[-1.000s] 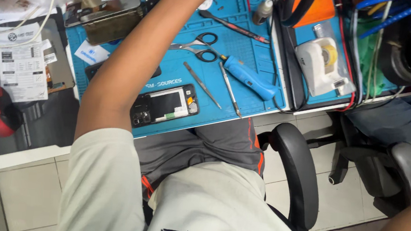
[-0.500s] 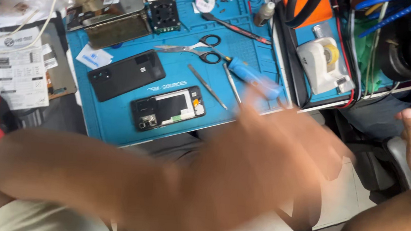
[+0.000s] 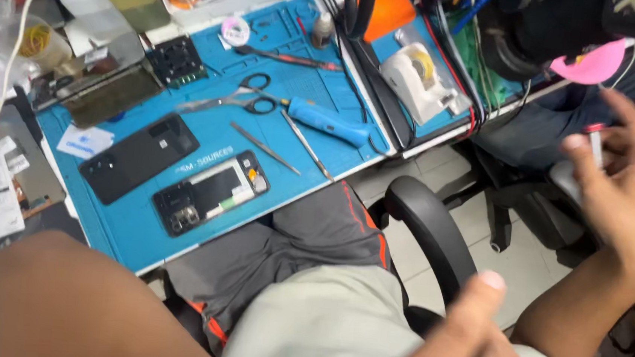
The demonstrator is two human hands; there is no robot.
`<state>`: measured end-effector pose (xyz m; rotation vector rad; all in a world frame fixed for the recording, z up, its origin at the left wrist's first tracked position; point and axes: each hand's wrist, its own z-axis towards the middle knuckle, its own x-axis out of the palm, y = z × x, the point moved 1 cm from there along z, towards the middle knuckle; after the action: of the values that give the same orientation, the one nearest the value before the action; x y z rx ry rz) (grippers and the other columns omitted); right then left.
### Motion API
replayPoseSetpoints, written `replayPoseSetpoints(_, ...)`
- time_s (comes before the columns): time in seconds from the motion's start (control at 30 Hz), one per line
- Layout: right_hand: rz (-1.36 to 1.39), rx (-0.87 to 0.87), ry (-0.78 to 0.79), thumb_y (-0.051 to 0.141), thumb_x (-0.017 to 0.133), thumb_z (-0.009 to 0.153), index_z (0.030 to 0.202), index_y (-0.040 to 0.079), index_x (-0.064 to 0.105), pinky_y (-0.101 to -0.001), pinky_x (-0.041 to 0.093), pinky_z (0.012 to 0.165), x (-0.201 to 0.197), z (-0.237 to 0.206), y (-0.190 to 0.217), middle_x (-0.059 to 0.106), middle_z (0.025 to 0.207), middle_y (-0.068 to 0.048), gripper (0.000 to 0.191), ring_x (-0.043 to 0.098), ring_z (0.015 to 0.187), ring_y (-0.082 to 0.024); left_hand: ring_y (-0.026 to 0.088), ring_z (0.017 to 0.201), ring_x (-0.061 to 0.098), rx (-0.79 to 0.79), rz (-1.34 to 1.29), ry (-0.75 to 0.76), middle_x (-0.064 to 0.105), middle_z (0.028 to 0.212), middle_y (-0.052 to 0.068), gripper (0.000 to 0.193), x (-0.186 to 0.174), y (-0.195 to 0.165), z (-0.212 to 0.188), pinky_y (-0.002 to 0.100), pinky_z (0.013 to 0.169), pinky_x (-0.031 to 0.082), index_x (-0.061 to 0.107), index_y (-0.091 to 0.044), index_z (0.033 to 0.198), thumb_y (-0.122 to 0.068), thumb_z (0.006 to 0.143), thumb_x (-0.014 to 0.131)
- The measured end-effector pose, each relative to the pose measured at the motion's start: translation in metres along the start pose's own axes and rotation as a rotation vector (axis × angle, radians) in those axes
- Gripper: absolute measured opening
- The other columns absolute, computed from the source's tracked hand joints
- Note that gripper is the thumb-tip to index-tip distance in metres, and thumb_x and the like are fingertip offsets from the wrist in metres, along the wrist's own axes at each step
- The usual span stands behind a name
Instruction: The person repairs a disassembled smartphone on a blue repair mat. They use a screwdriver to unscrew and adjust small internal components, reposition the phone frame, briefly reach toward a microscope and other bench tools, and continue driving screws into the phone chassis.
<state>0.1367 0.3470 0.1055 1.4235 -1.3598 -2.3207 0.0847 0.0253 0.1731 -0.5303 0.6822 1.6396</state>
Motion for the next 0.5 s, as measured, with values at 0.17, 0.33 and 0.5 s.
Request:
replayPoseSetpoints(0.17,-0.019,0.012,-0.029,0.005,0.068,0.110,0.158,0.002,0.048,-0.0195,0.049,0.072,-0.043,0.010,-0.062,0.067,0.094,-0.005,0.052,0.061,0.085,-0.006,0.020,0.084,0.064,0.017,-0.417,0.188,0.058,0.084,0.004,0.037,0.001,0.072,-0.013,0.045,0.095,0.058,0.064,-0.005,0.120,-0.017,0.085,0.064)
replayPoseSetpoints(0.33,-0.063,0.225,-0.123,0.009,0.071,0.103,0.160,0.001,0.044,-0.0233,0.047,0.061,-0.079,0.032,-0.117,0.070,0.088,-0.006,0.063,0.057,0.069,-0.008,0.028,0.092,0.070,-0.103,-0.632,0.390,0.072,0.095,0.010,0.038,0.040,0.102,-0.017,0.045,0.095,0.052,0.066,-0.002,0.124,-0.014,0.088,0.063)
replayPoseSetpoints(0.5,-0.112,0.313,-0.191,0.009,0.072,0.100,0.155,-0.005,0.042,-0.0233,0.050,0.061,-0.100,0.053,-0.141,0.073,0.086,-0.009,0.064,0.062,0.067,-0.009,0.031,0.093,0.072,-0.296,-0.755,0.525,0.076,0.099,0.012,0.035,0.071,0.117,-0.047,0.041,0.084,0.055,0.068,-0.005,0.123,-0.015,0.090,0.069)
